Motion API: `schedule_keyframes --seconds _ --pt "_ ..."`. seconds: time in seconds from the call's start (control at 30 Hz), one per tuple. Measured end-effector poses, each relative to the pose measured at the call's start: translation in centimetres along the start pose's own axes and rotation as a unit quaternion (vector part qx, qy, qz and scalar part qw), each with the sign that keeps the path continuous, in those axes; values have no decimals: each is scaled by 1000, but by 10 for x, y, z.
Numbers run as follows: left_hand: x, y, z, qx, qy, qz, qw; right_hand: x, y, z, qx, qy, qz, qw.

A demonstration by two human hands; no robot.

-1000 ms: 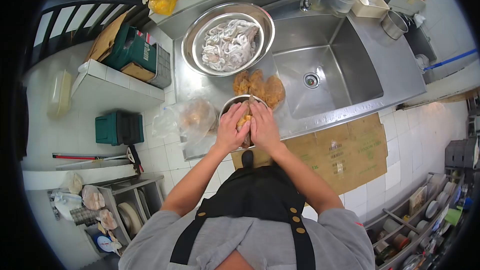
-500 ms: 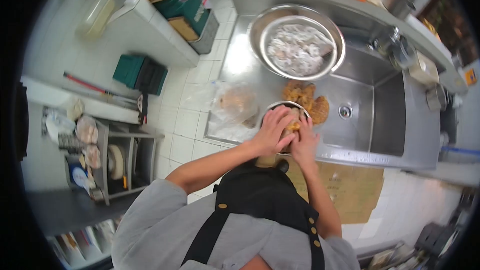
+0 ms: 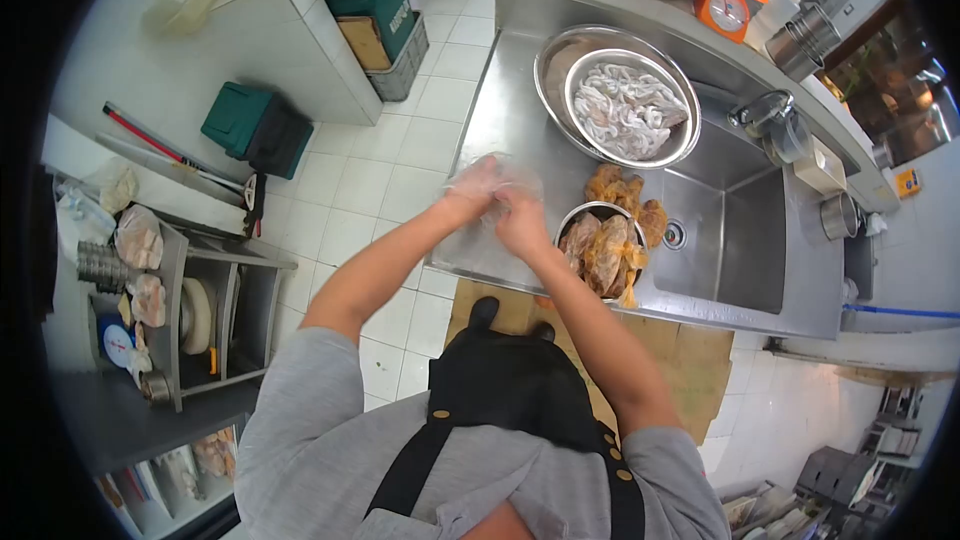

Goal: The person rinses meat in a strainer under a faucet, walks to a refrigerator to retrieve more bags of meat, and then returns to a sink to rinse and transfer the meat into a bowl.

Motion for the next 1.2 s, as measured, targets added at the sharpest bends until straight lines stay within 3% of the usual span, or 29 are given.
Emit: schedule_keyframes --seconds 0.07,0.17,0.27,0.3,0.37,0.4,0.43,0.47,0.5,0.57,0.6,0.67,0.7,0.77,0.83,0.9,0.93,0.97,1.0,1.07,1.1,1.17,1.2 --pt "-11 2 -2 -35 34 18 999 21 -7 -8 -21 -49 149 987" --pt "-18 4 -4 -90 67 29 993 34 -20 -12 -87 -84 173 978" --pt "-5 7 -13 -129 -14 -13 991 32 -29 -13 -39 -78 200 976" --pt "-12 12 -21 -144 1 -25 989 32 -28 -15 -32 -87 202 975" --pt "-3 31 -43 -164 5 -38 986 12 -14 -23 47 -17 174 983" --pt "7 52 -53 -193 72 29 978 9 -10 -26 53 -25 177 983" --pt "16 64 -61 -221 137 96 961 14 -10 -30 -22 -81 132 988" --pt "31 70 -71 -244 94 125 957 15 -8 -32 -96 -136 84 983" --pt "45 78 -77 -265 51 154 950 5 5 -39 -89 -146 86 982" --pt "49 112 -81 -271 120 293 909 -23 39 -53 -39 -122 48 991" --pt "63 116 -84 -285 108 295 905 -34 66 -52 -30 -138 54 989" --pt "80 163 -93 -61 43 408 910 -38 107 -42 -41 -223 31 973" --pt "89 153 -86 -67 42 410 909 -29 115 -31 -39 -229 31 972" --pt "104 164 -66 173 -28 505 845 3 161 9 168 -311 19 935" --pt "86 85 -50 113 102 558 816 27 139 36 205 -327 13 922" --pt "59 -2 -51 152 123 606 771 34 134 61 243 -342 7 908" --pt "45 -31 -50 148 120 608 770 39 114 65 126 -356 -13 926" --pt "36 -56 -50 121 117 544 822 41 94 73 9 -364 -36 931" --pt "37 -69 -51 94 113 475 868 49 101 89 13 -366 -37 930" --pt "53 -54 -52 44 120 460 879 59 153 118 166 -317 232 904" --pt "61 -49 -55 -2 130 444 887 72 153 122 169 -320 232 903" --pt "59 -51 -68 -48 138 427 892 126 132 141 171 -388 47 904" --pt "51 -61 -64 -57 184 497 846 162 94 149 138 -353 58 924"
Point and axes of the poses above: each hand's wrist, its own z-axis away from the middle knuckle, its own y-axis out of the back of the hand, x = y × z, the point moved 10 cm from there along -z, towards the middle knuckle, and after that the axes turned 15 degrees about z, right-handed, at the moved point
